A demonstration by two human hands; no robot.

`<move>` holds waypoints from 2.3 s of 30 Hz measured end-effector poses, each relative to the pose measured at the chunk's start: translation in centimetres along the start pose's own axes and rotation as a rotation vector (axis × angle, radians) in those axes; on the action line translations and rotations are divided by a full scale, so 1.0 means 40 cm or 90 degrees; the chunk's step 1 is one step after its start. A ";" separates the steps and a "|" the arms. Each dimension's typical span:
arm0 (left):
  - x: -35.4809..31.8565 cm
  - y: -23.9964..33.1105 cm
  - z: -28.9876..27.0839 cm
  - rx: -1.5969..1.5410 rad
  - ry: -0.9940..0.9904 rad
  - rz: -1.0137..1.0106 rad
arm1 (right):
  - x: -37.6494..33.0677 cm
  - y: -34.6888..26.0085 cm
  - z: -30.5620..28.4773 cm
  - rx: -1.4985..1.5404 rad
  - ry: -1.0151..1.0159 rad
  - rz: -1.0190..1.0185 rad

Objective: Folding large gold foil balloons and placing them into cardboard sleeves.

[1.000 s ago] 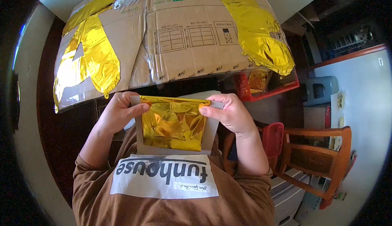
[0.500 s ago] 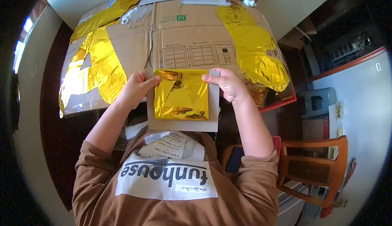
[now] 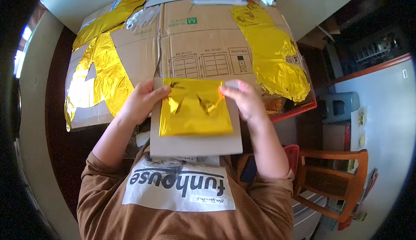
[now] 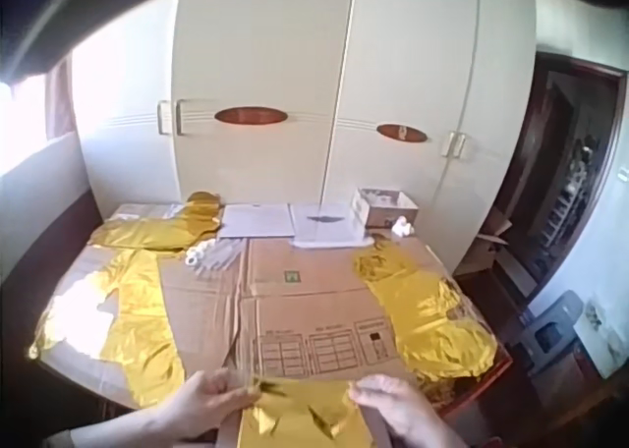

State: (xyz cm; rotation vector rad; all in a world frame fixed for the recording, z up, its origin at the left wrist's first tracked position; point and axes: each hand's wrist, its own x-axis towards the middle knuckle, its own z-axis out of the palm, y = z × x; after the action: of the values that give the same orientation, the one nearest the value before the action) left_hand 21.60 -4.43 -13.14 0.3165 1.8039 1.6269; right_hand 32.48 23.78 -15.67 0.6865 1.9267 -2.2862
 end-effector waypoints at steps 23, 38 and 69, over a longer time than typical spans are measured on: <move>0.227 -0.090 -0.003 0.800 0.096 0.415 | 0.215 -0.095 0.057 -0.787 0.208 -0.391; 0.224 -0.085 -0.019 0.768 0.075 0.408 | 0.071 -0.024 0.016 -0.838 0.075 -0.516; 0.215 -0.063 0.011 0.807 0.027 0.459 | -0.073 0.078 0.010 -0.928 -0.014 -0.616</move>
State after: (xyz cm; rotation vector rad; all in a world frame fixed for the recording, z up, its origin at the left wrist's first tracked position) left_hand 16.14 0.52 -18.26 1.6181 2.7179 0.5735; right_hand 36.05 22.11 -17.37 -0.5335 3.3721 -0.3250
